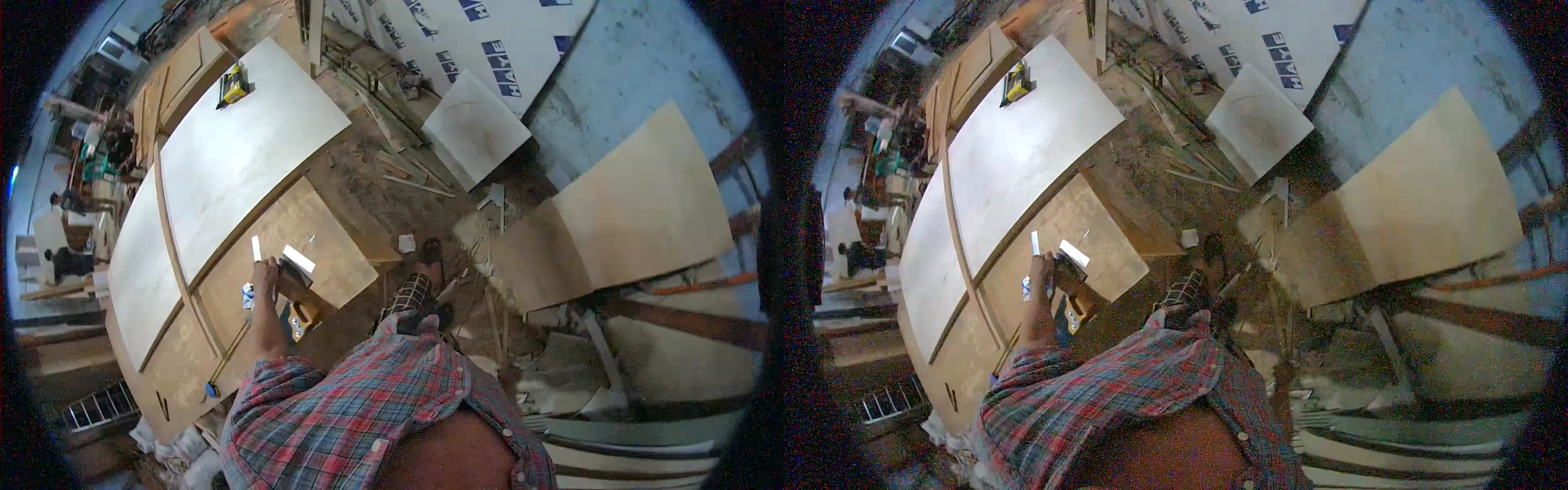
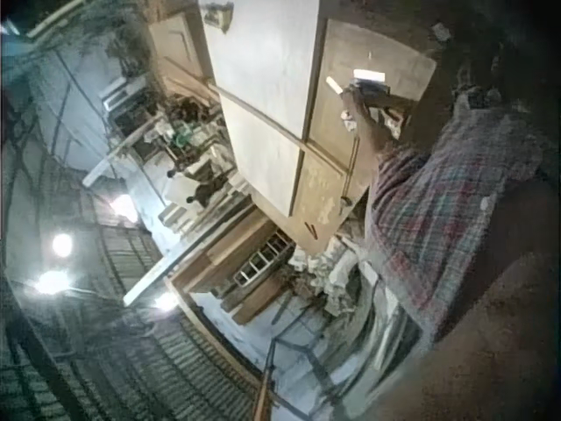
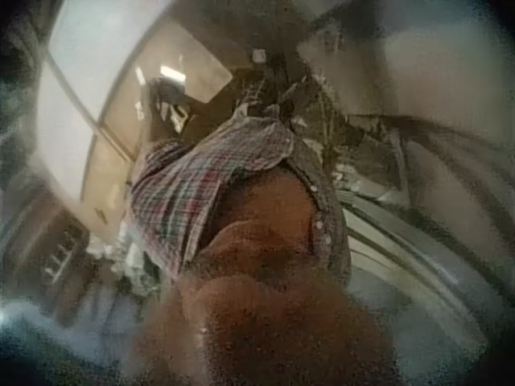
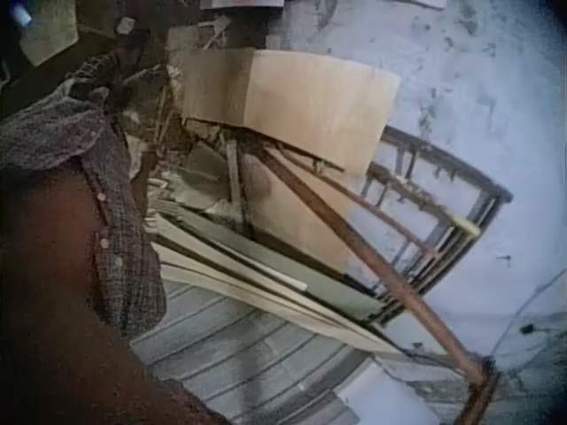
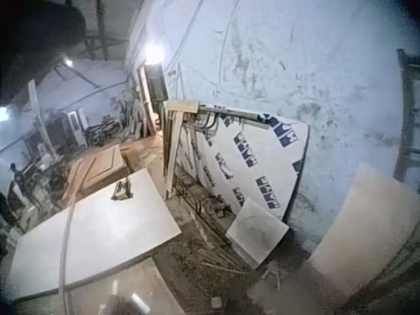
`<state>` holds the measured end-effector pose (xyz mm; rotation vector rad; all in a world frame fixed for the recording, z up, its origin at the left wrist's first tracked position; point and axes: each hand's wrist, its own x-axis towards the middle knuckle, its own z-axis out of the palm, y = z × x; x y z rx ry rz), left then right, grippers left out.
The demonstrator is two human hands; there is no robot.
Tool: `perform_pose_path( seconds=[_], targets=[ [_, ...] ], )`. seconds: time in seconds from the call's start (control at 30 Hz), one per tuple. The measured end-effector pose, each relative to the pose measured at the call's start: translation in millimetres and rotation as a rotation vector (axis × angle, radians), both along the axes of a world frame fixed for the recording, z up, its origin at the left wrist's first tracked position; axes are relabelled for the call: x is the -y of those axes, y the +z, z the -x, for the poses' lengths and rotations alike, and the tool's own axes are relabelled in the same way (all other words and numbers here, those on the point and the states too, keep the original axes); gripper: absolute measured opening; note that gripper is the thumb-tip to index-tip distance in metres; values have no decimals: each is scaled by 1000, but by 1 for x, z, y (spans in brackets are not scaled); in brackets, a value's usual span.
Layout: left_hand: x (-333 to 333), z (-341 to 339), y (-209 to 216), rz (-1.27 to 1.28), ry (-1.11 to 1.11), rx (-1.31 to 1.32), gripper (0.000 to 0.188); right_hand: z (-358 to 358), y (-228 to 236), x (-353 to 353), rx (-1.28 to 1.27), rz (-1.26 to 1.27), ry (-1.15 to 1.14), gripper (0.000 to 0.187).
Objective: The person uses a tape measure and a pen to mark points on a large wooden panel and a smaller wood strip, then aligns the strip across the panel and marks a line along its length.
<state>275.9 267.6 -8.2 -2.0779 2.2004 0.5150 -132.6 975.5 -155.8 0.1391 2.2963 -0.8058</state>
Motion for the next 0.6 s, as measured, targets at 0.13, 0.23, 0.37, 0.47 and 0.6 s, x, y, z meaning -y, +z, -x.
perform_pose_path(
  seconds=[0.13,0.23,0.37,0.47,0.6],
  targets=[
    [2,14,0,-17,167,37,54,40,-15,69,121,-18,185,49],
    [7,19,-2,-17,265,-12,50,105,-18,119,136,-55,254,49],
    [14,17,-5,-54,429,0,46,224,-16,188,117,-125,326,48],
    [23,16,-5,-76,594,-31,44,330,-23,267,57,-142,408,47],
    [57,57,3,182,598,-51,42,441,-33,435,-99,-28,443,47]
  ],
)
